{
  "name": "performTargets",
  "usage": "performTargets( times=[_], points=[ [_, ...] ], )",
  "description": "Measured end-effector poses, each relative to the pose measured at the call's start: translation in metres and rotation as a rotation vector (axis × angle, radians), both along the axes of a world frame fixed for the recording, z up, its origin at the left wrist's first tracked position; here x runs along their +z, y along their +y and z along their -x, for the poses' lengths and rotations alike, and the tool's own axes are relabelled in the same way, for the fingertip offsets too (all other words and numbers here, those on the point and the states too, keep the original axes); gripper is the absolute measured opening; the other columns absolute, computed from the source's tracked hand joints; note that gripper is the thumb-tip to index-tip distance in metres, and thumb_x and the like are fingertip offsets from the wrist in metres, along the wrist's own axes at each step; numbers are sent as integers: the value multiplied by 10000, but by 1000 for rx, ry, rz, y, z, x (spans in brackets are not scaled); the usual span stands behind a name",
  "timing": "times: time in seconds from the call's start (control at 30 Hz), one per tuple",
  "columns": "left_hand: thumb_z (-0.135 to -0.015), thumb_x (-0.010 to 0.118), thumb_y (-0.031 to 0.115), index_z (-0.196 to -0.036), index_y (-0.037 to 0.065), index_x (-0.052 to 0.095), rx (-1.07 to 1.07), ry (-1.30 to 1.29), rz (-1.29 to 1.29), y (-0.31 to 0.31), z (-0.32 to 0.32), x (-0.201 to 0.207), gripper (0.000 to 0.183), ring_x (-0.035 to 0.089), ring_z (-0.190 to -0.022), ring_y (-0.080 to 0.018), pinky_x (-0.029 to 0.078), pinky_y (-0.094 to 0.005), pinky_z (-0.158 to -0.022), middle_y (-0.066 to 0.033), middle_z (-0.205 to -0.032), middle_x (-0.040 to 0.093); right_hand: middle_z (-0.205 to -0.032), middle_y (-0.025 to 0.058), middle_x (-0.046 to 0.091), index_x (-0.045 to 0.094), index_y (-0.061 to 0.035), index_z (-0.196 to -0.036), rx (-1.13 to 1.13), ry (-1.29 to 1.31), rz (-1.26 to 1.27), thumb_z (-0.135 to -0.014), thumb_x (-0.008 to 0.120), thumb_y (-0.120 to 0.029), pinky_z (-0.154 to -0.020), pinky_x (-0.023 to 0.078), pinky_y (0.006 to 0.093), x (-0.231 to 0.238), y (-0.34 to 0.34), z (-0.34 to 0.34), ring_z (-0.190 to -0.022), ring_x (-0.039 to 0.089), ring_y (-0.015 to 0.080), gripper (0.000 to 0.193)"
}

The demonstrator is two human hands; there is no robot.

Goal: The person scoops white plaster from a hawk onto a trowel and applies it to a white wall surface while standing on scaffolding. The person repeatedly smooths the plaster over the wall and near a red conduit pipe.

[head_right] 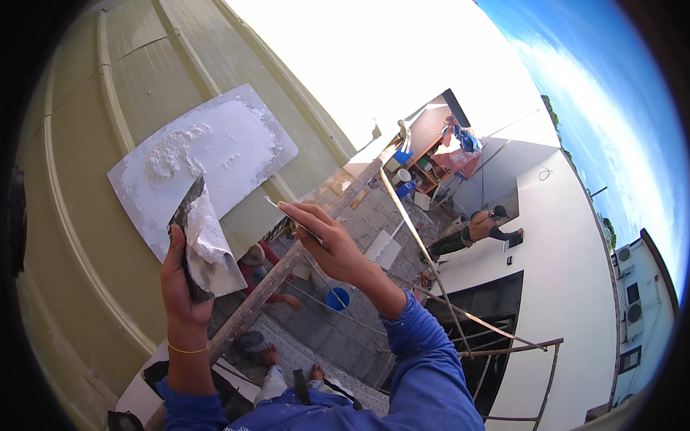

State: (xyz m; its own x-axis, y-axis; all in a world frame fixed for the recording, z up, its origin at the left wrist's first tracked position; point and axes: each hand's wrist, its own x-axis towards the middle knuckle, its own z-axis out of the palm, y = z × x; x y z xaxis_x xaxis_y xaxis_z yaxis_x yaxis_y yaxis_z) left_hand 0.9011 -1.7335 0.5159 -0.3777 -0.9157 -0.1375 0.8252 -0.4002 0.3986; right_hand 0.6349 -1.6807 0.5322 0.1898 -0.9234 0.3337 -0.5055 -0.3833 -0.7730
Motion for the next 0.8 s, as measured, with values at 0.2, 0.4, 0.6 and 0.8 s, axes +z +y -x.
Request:
performTargets(
  times=[0.2, 0.4, 0.6, 0.8],
  points=[
    [-1061, 559, 408, -1356, 77, 538, -117, 11, -144, 44, 69, -2, 444, 655, -1136, -210, 545, -392, -983, -72, -1283, 636, -1442, 175, 540, 324, -67, -1549, -295, -845, 204, -1125, 340, -376, -1081, 478, 571, -38, 99, -7, -1310, 565, 351, 525],
    [-1069, 542, 399, -1372, 55, 528, -379, 46, -171, 115, 162, -11, 459, 662, -1146, -225, 560, -393, -971, -99, -1274, 650, -1582, 277, 272, 190, 8, -1596, -537, -175, 663, -1093, 343, -236, -1160, 342, 528, -43, 167, -20, -1416, 392, 385, 580],
    [-1102, 453, 382, -1408, 24, 513, -919, 165, 10, 175, 191, -66, 475, 673, -1145, -246, 564, -399, -965, -154, -1315, 647, -1485, 210, 396, 298, -77, -1606, -734, 144, 39, -947, 587, -41, -1105, 382, 482, -71, 295, 31, -1309, 454, 399, 720],
    [-1117, 419, 274, -1463, 38, 480, -985, -295, -277, 293, 247, -105, 424, 658, -1202, -249, 557, -432, -1029, -157, -1355, 629, -1496, 194, 378, 333, -116, -1598, -936, -48, 258, -966, 598, -59, -1094, 375, 489, -115, 408, 26, -1326, 422, 391, 688]
  ],
)
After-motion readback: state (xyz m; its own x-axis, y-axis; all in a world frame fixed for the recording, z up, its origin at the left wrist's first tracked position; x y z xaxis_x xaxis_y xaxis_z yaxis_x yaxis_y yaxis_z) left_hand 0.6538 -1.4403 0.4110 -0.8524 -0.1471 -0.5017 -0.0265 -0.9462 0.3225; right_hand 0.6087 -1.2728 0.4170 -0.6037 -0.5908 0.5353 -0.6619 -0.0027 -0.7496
